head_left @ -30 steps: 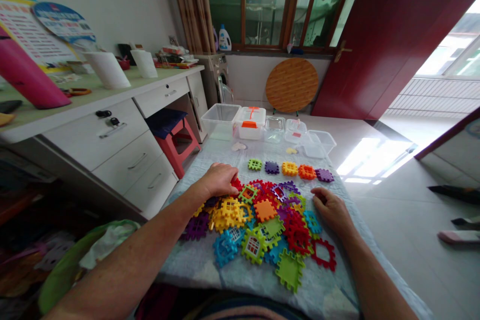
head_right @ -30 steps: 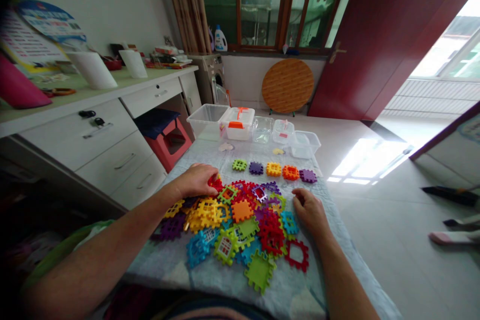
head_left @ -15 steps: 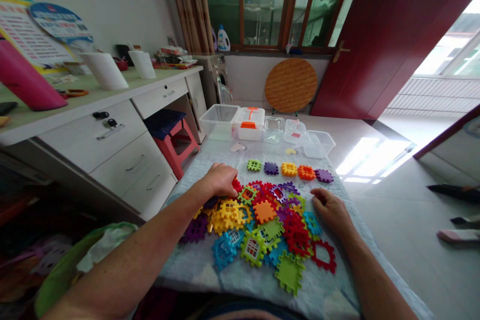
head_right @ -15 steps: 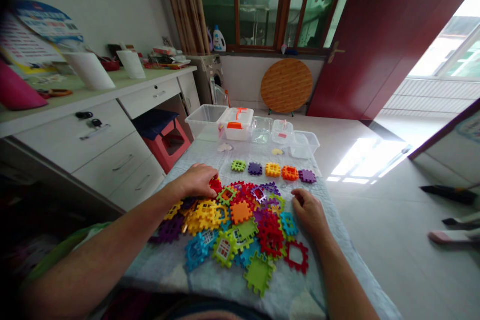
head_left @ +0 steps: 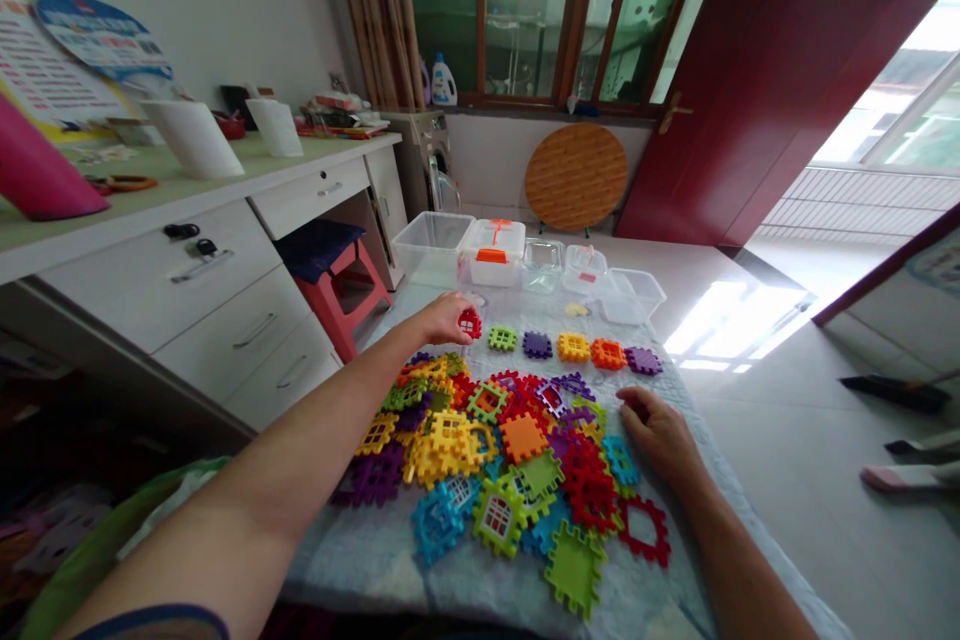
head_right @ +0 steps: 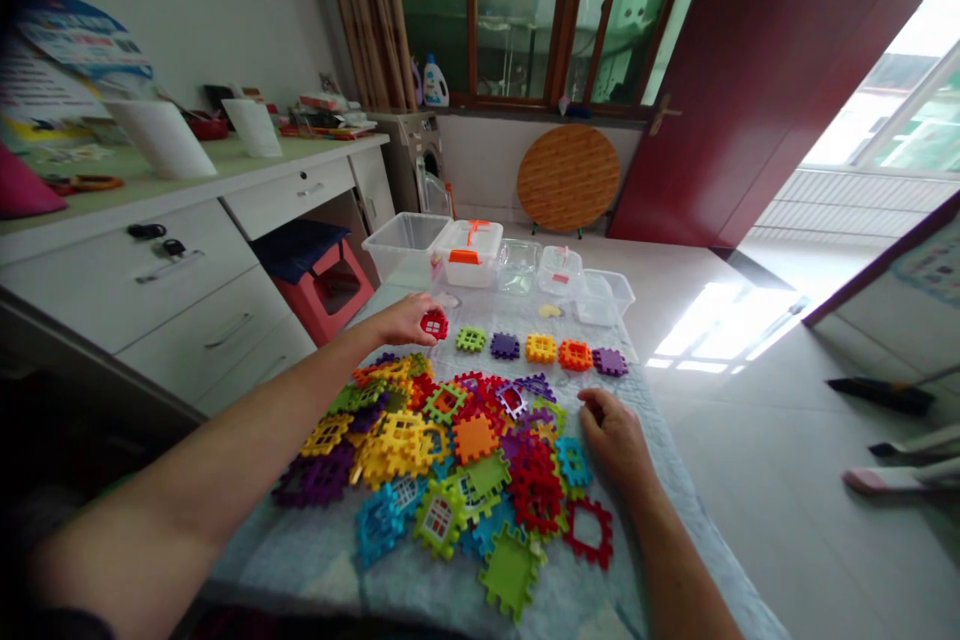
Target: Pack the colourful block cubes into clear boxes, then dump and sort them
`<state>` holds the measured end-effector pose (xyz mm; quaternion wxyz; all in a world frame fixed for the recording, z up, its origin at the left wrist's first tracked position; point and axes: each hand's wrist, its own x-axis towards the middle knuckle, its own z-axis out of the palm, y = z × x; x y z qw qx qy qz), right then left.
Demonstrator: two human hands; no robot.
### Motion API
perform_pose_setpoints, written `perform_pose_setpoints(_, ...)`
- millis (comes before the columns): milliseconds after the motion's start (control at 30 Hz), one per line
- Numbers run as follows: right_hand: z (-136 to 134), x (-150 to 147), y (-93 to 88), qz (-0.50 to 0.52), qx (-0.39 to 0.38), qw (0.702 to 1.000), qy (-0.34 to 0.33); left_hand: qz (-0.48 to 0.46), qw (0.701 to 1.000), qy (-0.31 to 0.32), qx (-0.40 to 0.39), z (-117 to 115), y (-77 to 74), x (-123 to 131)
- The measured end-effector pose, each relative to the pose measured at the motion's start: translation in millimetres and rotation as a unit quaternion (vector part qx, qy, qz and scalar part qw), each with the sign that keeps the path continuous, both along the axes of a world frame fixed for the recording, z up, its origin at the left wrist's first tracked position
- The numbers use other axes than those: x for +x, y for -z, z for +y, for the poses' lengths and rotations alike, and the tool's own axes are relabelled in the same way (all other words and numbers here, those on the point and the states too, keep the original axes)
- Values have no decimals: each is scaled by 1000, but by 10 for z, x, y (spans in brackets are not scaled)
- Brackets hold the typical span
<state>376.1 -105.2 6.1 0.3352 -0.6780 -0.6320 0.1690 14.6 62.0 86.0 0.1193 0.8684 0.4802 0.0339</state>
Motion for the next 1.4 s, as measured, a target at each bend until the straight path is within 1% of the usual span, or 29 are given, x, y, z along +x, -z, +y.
perform_pose_setpoints(67,-2,-2,0,-5,0,1000,1,-6,1000,-4,-6,104,155,3)
perform_pose_setpoints(133,0,0,2,-10,-1,1000,3,-4,1000,-7,-24,178,275,-6)
perform_pose_setpoints(233,7,7,9,-12,-4,1000,3,4,998,-7,-59,261,359,-43)
perform_pose_setpoints(433,18,21,28,-12,-9,1000,3,13,996,5,-91,351,367,-56)
perform_pose_setpoints(767,8,3,4,-7,-4,1000,5,-7,994,36,-105,313,376,-31)
perform_pose_setpoints(1200,18,23,30,-4,-13,1000,-1,-18,994,33,-105,298,419,-34)
perform_pose_setpoints(1400,13,37,52,2,-11,1000,-4,-26,994,30,-102,307,463,-41)
